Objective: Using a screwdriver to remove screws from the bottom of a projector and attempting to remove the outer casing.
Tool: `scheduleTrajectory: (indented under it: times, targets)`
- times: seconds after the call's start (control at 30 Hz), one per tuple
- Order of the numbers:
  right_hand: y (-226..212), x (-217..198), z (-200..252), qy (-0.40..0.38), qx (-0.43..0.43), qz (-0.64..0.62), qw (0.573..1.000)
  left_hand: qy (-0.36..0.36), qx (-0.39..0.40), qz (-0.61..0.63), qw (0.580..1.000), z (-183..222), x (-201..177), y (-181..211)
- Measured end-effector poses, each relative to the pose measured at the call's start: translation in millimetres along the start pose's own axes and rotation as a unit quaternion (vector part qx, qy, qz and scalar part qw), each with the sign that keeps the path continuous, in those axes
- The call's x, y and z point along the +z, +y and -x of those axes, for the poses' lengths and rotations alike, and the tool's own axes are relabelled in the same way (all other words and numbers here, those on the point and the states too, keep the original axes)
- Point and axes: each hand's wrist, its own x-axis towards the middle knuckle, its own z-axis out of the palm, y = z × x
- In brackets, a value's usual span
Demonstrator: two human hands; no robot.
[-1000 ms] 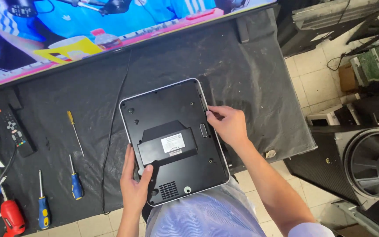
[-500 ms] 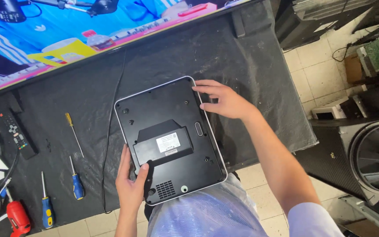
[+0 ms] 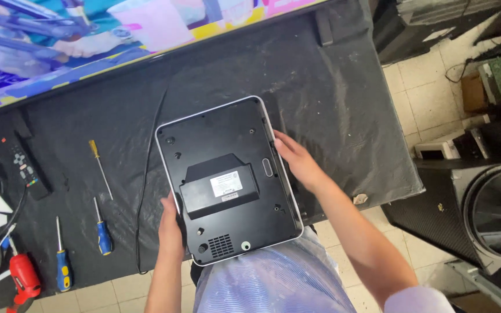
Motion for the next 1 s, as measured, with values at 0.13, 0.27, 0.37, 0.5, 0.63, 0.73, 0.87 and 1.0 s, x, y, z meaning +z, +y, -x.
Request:
scheduleTrajectory:
  times: [0.13,0.27,0.37,0.5,0.63,0.73,0.87,1.0]
  targets:
    - [4,18,23,0.029,-0.027,-0.081,0.996,0.018,-0.104,0.062,0.993,5,7,18]
    - [0,21,28,0.018,-0.054,-0.044,0.997,0.001,-0.069,0.003,0.998,-35,-3,-21]
    - [14,13,23,0.022,-0.128,-0.021,0.991,-0.017,-0.011,-0.002,1.0,-20,-1,-3]
    - [9,0,12,0.025,-0.255,0.018,0.966,-0.033,0.104,0.021,0.994,-19,2,16]
    - [-29,0,20,0.042,-0.374,0.05,0.925,-0.086,0.322,0.076,0.94,-55,-8,7]
    - [-49,9,28,0.047,-0.433,0.063,0.898,-0.092,0.372,0.106,0.917,-55,-11,19]
    - [-71,21,36,0.045,-0.479,0.062,0.874,-0.101,0.365,0.142,0.914,-58,-13,23]
    - [-72,26,40,0.049,-0.51,0.089,0.854,-0.119,0.34,0.215,0.908,-66,-7,29]
